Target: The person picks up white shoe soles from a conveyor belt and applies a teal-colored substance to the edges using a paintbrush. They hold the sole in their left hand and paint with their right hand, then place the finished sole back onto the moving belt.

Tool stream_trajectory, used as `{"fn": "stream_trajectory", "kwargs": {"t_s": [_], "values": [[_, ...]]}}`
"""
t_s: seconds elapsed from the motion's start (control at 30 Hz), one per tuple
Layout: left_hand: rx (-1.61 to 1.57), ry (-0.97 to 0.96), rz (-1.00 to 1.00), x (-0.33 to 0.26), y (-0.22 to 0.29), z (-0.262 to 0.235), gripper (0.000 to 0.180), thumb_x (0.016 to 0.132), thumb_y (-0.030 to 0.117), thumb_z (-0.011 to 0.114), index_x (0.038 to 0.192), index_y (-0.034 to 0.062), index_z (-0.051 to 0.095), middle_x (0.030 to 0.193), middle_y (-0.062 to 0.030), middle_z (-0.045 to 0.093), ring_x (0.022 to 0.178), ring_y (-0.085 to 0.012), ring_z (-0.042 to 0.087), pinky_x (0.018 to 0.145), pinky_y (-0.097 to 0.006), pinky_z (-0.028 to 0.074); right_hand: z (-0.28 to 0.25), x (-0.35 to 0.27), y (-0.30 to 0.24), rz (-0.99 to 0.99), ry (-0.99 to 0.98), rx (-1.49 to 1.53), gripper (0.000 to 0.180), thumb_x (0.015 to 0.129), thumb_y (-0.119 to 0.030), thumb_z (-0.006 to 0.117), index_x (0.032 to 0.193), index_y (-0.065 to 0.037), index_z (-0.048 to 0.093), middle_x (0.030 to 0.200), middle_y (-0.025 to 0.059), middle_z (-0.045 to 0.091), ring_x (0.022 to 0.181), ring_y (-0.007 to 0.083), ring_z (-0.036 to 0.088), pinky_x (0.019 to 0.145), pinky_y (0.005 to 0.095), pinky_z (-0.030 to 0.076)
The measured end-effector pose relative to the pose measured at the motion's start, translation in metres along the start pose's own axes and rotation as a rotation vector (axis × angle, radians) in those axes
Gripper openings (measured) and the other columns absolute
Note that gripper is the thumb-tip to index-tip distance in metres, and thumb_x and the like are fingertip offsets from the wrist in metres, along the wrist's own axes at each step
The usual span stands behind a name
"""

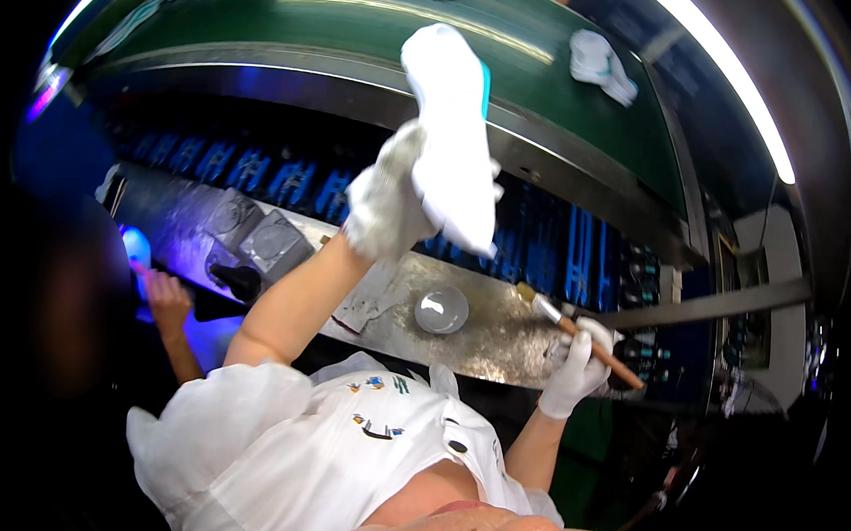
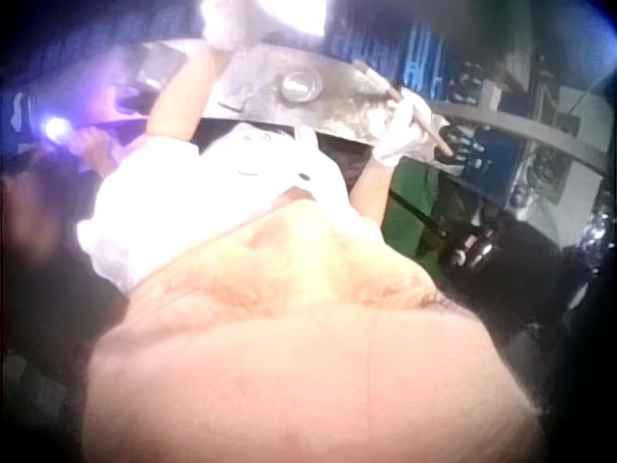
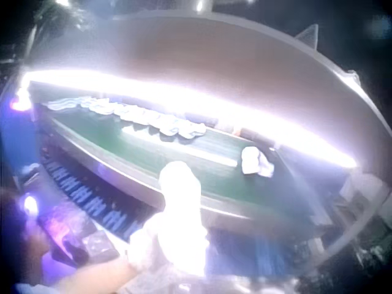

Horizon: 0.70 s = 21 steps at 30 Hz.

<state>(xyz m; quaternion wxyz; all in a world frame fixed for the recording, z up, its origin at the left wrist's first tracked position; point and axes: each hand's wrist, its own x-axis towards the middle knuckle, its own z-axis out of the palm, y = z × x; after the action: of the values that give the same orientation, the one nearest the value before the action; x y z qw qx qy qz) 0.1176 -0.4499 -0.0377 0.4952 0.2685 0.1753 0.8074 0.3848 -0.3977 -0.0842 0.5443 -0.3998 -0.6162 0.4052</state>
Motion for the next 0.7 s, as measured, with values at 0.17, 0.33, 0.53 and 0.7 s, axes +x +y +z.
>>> {"fn": "stream_trajectory", "kwargs": {"t_s": [0.17,0.33,0.53,0.7], "values": [[0.03,-0.036,-0.229,-0.059,-0.037,-0.001,0.08,0.075,0.054,0.061,0.127,-0.0026,0.037,0.112,-0.0226,0.053,0.097,-0.0343,0.059,0.08,-0.043,0.053,0.017,0.021,-0.042,-0.144,-0.089,0.137,0.016,0.084,-0.008,0.052,0.095,0.003,0.055,0.08,0.0067,0.056,0.062,0.0073,0.053,0.054,0.0173,0.042],[0.11,-0.017,-0.406,-0.073,-0.046,-0.003,0.087,0.065,0.045,0.072,0.13,0.0017,0.033,0.113,-0.0202,0.052,0.101,-0.0316,0.056,0.086,-0.042,0.049,0.024,0.026,-0.055,-0.212,-0.255,0.181,0.013,0.083,-0.001,0.054,0.095,0.004,0.056,0.083,0.0089,0.06,0.066,0.0097,0.057,0.058,0.0191,0.045],[0.029,0.054,-0.44,-0.088,-0.044,0.002,0.089,0.063,0.037,0.075,0.133,0.0032,0.031,0.115,-0.0202,0.051,0.103,-0.0311,0.056,0.086,-0.04,0.049,0.028,0.031,-0.057,-0.203,-0.276,0.105,0.014,0.081,0.001,0.057,0.094,0.004,0.059,0.082,0.0088,0.061,0.068,0.0095,0.059,0.06,0.0191,0.047],[-0.027,-0.01,-0.547,-0.094,-0.04,-0.005,0.095,0.069,0.026,0.072,0.142,0.0092,0.014,0.13,-0.014,0.043,0.115,-0.0254,0.049,0.097,-0.037,0.04,0.032,0.041,-0.07,-0.297,-0.277,-0.038,0.013,0.08,0.002,0.057,0.093,0.003,0.06,0.077,0.0078,0.061,0.065,0.008,0.058,0.057,0.0177,0.046]]}}
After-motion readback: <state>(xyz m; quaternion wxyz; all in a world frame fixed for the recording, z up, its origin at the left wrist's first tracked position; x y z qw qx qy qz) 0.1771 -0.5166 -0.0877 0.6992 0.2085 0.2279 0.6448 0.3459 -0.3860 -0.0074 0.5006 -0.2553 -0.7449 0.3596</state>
